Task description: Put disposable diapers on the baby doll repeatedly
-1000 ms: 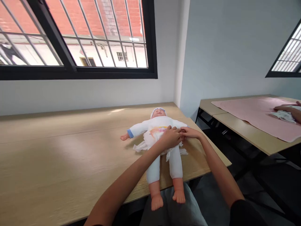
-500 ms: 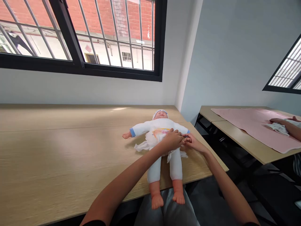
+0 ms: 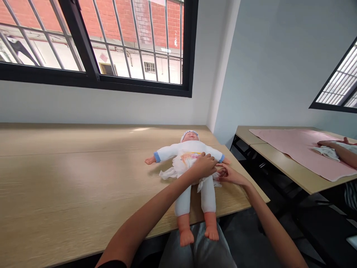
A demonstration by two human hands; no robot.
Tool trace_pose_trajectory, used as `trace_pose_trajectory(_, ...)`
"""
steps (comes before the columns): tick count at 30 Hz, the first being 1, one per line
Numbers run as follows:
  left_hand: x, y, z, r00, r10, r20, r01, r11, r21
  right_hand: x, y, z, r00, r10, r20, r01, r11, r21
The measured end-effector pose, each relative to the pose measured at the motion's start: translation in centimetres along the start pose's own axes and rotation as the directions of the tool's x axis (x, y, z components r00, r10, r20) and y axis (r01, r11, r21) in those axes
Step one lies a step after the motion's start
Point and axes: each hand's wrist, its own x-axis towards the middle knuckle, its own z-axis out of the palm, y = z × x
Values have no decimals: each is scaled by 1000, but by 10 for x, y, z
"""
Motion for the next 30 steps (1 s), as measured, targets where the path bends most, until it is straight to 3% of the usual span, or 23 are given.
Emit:
trace_pose_trajectory(4, 1, 1, -2, 999, -6, 47, 7, 1000, -18, 2, 0, 3, 997, -9, -78, 6, 999, -39)
trace_pose_trajectory(8, 1, 2, -6, 998, -33, 59, 36, 999, -41, 7, -15, 4, 974, -11, -224, 31, 996, 87)
trace_pose_trajectory(14, 2, 0, -5, 994, -85, 63, 90, 993, -81, 8, -31, 12, 948, -52, -315, 104, 983, 150)
trace_pose_trajectory(18, 4, -1, 3, 993, -114, 33, 117, 989, -91, 7, -20, 10, 944, -61, -324, 116, 981, 155)
trace_pose_trajectory(23, 2, -1, 0, 991, -137, -3, 137, 990, -43, 3, -3, 8, 973, 27, -230, 32, 967, 251)
trace_pose_trajectory(25, 1, 4, -6, 997, -66, -32, 66, 998, 4, 2, 1, 10, 979, 67, -190, -12, 961, 276)
trace_pose_trajectory(27, -2, 15, -11, 995, 92, -37, -90, 995, 51, 1, 2, 12, 978, 74, -197, -22, 967, 254)
trace_pose_trajectory(30, -4, 39, -9, 958, 285, 44, -288, 953, 98, 3, 3, 12, 961, 7, -278, 33, 989, 142)
